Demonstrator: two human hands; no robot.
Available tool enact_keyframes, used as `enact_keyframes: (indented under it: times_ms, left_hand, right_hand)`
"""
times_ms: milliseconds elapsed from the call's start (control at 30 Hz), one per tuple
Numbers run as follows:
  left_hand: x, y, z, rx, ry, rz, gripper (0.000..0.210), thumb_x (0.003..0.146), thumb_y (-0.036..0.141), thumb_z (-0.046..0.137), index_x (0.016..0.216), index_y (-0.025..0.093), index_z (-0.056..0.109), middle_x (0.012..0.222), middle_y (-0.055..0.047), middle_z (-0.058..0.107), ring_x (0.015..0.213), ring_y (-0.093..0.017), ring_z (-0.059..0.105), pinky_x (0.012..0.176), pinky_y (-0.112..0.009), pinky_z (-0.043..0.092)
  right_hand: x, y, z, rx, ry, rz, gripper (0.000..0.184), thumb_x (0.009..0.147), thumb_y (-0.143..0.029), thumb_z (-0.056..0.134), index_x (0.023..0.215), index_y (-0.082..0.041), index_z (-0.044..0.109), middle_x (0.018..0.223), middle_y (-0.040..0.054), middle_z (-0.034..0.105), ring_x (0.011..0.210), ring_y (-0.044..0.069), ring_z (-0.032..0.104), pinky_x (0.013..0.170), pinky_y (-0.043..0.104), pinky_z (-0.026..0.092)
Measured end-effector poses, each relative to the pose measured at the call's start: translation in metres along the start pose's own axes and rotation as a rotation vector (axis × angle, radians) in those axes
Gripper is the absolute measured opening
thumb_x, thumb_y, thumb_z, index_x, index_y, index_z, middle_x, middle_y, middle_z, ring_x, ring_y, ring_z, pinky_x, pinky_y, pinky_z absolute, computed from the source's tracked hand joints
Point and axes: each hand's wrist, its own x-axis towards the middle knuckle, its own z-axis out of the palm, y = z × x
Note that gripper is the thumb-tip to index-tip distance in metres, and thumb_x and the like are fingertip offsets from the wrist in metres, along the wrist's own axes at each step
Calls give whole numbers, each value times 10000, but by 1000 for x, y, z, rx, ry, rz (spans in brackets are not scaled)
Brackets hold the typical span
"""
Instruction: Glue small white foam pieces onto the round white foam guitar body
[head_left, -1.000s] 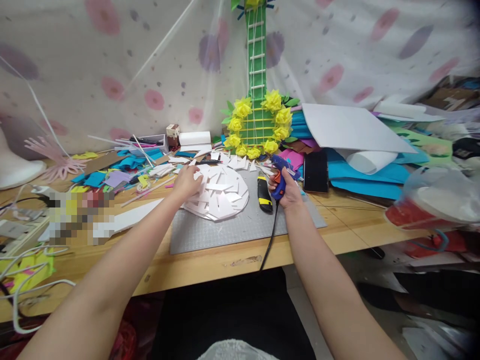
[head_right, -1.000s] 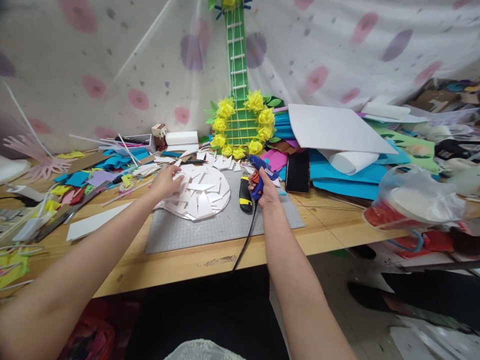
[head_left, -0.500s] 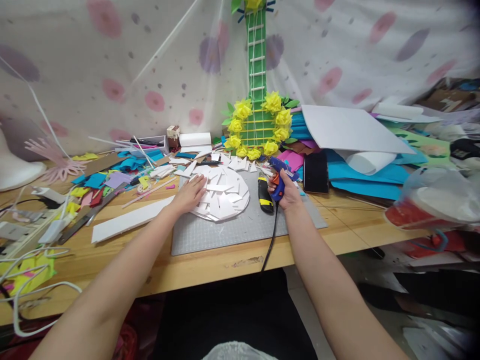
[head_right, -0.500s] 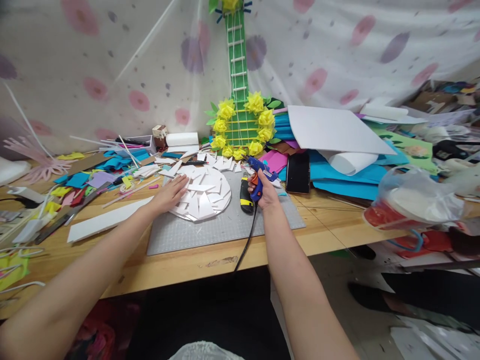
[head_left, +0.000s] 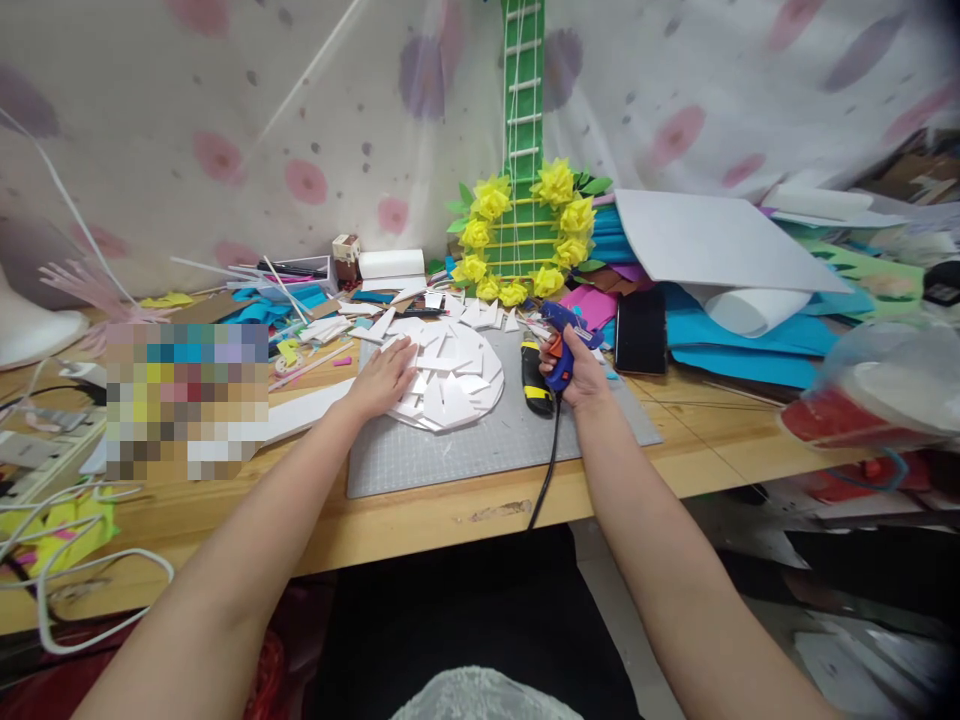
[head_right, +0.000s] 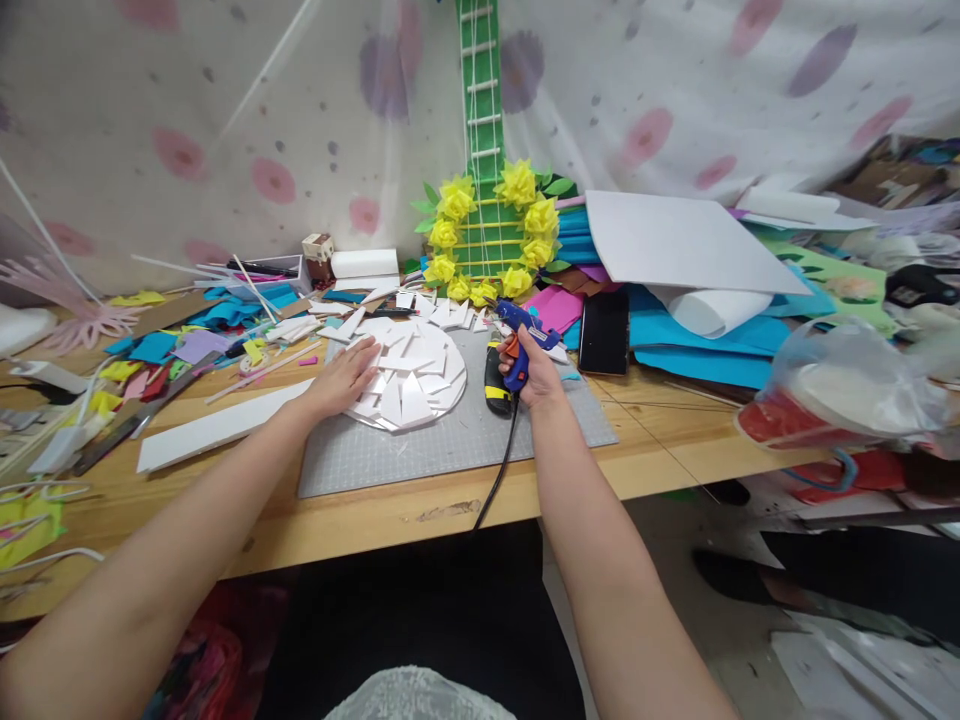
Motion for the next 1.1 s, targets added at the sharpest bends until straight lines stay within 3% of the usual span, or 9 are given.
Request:
enact_keyframes:
  times_ms: [300,433,533,767,1100]
  left_hand:
    - [3,-6,-1,-92,-8,-10,506,912,405,279,1373,214,369,1488,-76,304,1381,-210,232,1113,-468,203]
    - [2,-5,-6,-167,127,-39,477,930,369,225,1333,207,422,1467,-79,348,1387,-202,214,1116,-466,194]
    - [0,8,-6,-99,189,-20,482,935,352,208,1309,173,453,1453,-85,372,1384,-188,223,1134,-429,156]
    - [-3,37,9,25,58,-43,583,932,389,201,1430,89,251,1510,-140,212,1404,-216,130,1137,-439,134]
    - [-4,40,9,98,51,-49,623,932,423,177,1420,48,272,1505,-142,232,1402,-220,151,1144,-402,133]
  right_hand:
    - [1,0,-4,15,-20,2,363,619,-474,756,662,-172,561,571,-24,597,432,38,434,363,145,378]
    - [1,-1,-3,15,-15,6,357,645,-478,738,664,-177,546,575,-31,588,423,38,434,361,150,377]
    - [1,-2,-1,11,-6,10,352,655,-472,733,661,-177,542,571,-30,585,419,36,429,360,150,374]
    - [0,-2,0,-13,-1,11,349,694,-482,701,659,-180,530,572,-30,582,421,39,440,362,154,375]
    - [2,0,-1,-9,-7,33,334,669,-464,725,673,-178,551,569,-26,588,421,40,429,358,150,372]
